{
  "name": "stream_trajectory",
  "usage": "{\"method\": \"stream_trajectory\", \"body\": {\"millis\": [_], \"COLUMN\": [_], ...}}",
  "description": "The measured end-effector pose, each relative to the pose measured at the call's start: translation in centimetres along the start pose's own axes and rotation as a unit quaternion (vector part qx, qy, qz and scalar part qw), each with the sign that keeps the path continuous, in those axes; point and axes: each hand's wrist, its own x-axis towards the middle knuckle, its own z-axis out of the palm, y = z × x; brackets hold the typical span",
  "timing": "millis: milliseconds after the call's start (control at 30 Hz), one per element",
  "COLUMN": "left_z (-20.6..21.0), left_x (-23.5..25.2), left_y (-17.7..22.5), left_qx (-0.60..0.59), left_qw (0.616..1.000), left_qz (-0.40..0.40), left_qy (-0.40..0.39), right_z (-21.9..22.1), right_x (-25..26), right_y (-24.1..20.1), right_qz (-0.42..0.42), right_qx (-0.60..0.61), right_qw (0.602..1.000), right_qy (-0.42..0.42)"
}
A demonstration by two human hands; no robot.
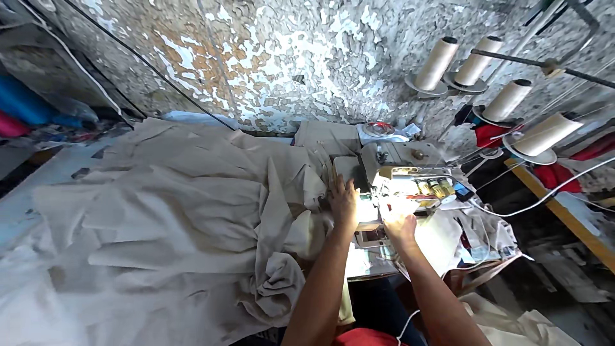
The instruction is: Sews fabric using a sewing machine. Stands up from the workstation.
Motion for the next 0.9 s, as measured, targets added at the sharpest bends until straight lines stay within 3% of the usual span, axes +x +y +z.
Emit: {"method": "stream_trajectory", "body": {"millis": [233, 700, 900], "left_z": [-0.14, -0.07, -0.05], "left_x": [0.06, 0.27, 0.26], "left_y": [0.16, 0.0, -0.01], "left_qx": [0.005, 0.015, 0.011], "left_qw": [1.0, 1.0, 1.0], "left_qz": [-0.001, -0.004, -0.003], "left_qy": [-0.008, -0.014, -0.011], "right_z": [0.06, -0.44, 0.21], "right_x": [-0.14, 0.37, 0.2], "right_y": [0.24, -0.5, -0.05], "right_qz": [-0.015, 0.007, -0.013], "right_qx": [0.033, 0.024, 0.051], "right_qw": [0.999, 1.0, 0.998], "right_qy": [0.029, -0.003, 0.04]}}
